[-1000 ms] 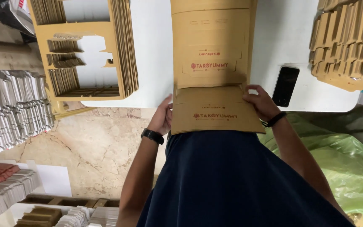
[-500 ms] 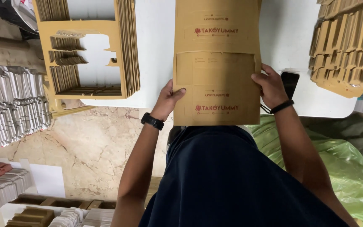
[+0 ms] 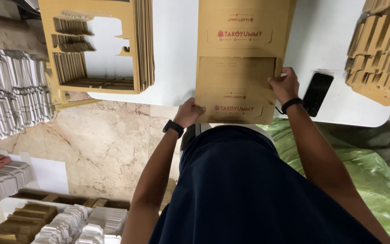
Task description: Folding cardboard sheets into boxes and placing metallic liners inside them at a packaging station.
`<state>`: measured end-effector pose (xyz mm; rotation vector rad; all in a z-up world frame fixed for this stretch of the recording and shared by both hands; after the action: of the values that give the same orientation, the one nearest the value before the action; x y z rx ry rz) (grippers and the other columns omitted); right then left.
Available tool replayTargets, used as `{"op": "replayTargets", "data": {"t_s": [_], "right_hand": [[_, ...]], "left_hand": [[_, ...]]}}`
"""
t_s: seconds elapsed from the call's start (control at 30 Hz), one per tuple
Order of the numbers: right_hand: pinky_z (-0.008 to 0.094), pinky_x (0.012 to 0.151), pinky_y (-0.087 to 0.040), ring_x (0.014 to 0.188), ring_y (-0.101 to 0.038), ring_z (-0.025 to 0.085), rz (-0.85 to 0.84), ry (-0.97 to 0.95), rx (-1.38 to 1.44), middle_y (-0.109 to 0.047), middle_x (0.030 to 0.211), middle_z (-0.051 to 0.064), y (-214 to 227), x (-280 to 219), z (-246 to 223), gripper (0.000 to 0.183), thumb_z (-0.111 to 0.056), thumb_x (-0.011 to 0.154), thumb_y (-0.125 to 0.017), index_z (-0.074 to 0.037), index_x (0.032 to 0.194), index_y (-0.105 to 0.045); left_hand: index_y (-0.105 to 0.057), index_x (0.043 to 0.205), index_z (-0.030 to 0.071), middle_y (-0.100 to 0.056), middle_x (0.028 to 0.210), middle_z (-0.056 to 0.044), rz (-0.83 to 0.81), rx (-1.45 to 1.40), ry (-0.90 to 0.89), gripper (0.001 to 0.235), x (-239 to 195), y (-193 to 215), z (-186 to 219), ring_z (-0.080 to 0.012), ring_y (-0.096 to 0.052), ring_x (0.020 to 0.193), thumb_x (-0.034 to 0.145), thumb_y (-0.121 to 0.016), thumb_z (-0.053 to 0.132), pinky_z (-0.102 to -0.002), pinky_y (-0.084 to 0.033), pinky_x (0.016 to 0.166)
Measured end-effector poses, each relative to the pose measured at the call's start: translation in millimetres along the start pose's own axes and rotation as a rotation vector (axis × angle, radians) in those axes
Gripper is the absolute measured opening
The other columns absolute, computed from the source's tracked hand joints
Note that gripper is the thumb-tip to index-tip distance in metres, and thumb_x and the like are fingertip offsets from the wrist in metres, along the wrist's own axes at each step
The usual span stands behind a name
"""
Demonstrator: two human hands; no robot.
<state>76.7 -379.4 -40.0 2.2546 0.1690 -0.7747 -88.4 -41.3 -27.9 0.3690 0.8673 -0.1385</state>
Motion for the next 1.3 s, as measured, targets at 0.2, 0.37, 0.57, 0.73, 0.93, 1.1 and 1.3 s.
{"op": "replayTargets", "data": {"t_s": [0.2, 0.37, 0.57, 0.73, 0.93, 1.1, 1.3], "right_hand": [[0.05, 0.084, -0.047, 0.099, -0.06, 0.039, 0.207, 0.393, -0.152, -0.056, 0.095, 0.018, -30.9, -43.9, -44.2, 0.026, -0.017, 0.089, -0.072, -0.005, 0.108, -0.057], [0.043, 0.066, -0.055, 0.07, -0.068, 0.033, -0.571, 0.233, -0.259, -0.072, 0.071, 0.014, -113.5, -99.1, -96.2, 0.034, -0.038, 0.087, -0.07, -0.006, 0.074, -0.072], [0.041, 0.062, -0.056, 0.07, -0.07, 0.033, -0.673, -0.034, -0.377, -0.072, 0.072, 0.015, -139.5, -95.2, -109.2, 0.045, -0.05, 0.08, -0.082, -0.007, 0.071, -0.072], [0.044, 0.078, -0.059, 0.083, -0.074, 0.029, -0.599, -0.005, -0.487, -0.076, 0.081, 0.005, -152.5, -78.1, -78.0, 0.027, -0.044, 0.076, -0.075, -0.018, 0.074, -0.079], [0.048, 0.104, -0.051, 0.112, -0.067, 0.036, -0.613, -0.188, -0.539, -0.075, 0.107, 0.011, -127.1, -105.2, -146.2, 0.046, -0.044, 0.092, -0.056, -0.004, 0.098, -0.078], [0.043, 0.081, -0.06, 0.08, -0.075, 0.031, -0.775, -0.161, -0.679, -0.076, 0.07, 0.005, -133.5, -86.0, -143.4, 0.039, -0.053, 0.077, -0.068, -0.016, 0.071, -0.08], [0.048, 0.088, -0.056, 0.09, -0.075, 0.035, -0.644, -0.124, -0.773, -0.075, 0.068, 0.001, -202.5, -27.0, -3.2, 0.024, -0.038, 0.081, -0.075, -0.016, 0.073, -0.08]], "left_hand": [[-0.057, 0.11, 0.01, -0.071, 0.103, -0.025, 0.1, 0.192, 0.059, 0.039, 12.6, -20.7, -13.3, -0.0481, -0.069, 0.107, 0.086, -0.066, 0.04, -0.054, -0.057, 0.092], [-0.056, 0.108, 0.01, -0.071, 0.103, -0.026, 0.117, 0.164, 0.091, 0.038, 22.6, -25.9, -24.1, -0.0482, -0.069, 0.107, 0.088, -0.062, 0.042, -0.055, -0.058, 0.091], [-0.052, 0.108, 0.013, -0.071, 0.102, -0.024, 0.095, 0.206, 0.191, 0.038, 15.1, -17.3, -2.1, -0.0462, -0.071, 0.105, 0.088, -0.065, 0.042, -0.054, -0.06, 0.089], [-0.052, 0.11, 0.006, -0.07, 0.109, -0.029, 0.006, -0.02, 0.202, 0.038, 1.2, -5.2, 33.8, -0.0489, -0.068, 0.109, 0.089, -0.059, 0.037, -0.055, -0.058, 0.091], [-0.061, 0.103, 0.006, -0.073, 0.092, -0.021, -0.027, -0.056, 0.304, 0.05, 44.7, -21.8, -1.2, -0.0393, -0.075, 0.093, 0.083, -0.062, 0.052, -0.05, -0.062, 0.081], [-0.062, 0.086, 0.011, -0.071, 0.077, -0.012, 0.018, 0.025, 0.211, 0.033, 48.7, -33.0, -13.4, -0.0305, -0.075, 0.079, 0.087, -0.059, 0.044, -0.043, -0.061, 0.06], [-0.075, 0.085, 0.008, -0.072, 0.082, -0.004, -0.125, 0.808, -0.271, 0.021, -14.9, 2.7, 101.1, -0.0265, -0.075, 0.085, 0.093, -0.057, 0.017, -0.046, -0.063, 0.069]]}}
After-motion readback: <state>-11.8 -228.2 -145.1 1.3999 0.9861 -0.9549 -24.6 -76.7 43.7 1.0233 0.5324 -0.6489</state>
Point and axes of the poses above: each hand's wrist, its own x-axis towards the middle knuckle, its own y-axis out of the back of the hand, z = x × y, the point moved 3 cm from there along x, towards the middle knuckle
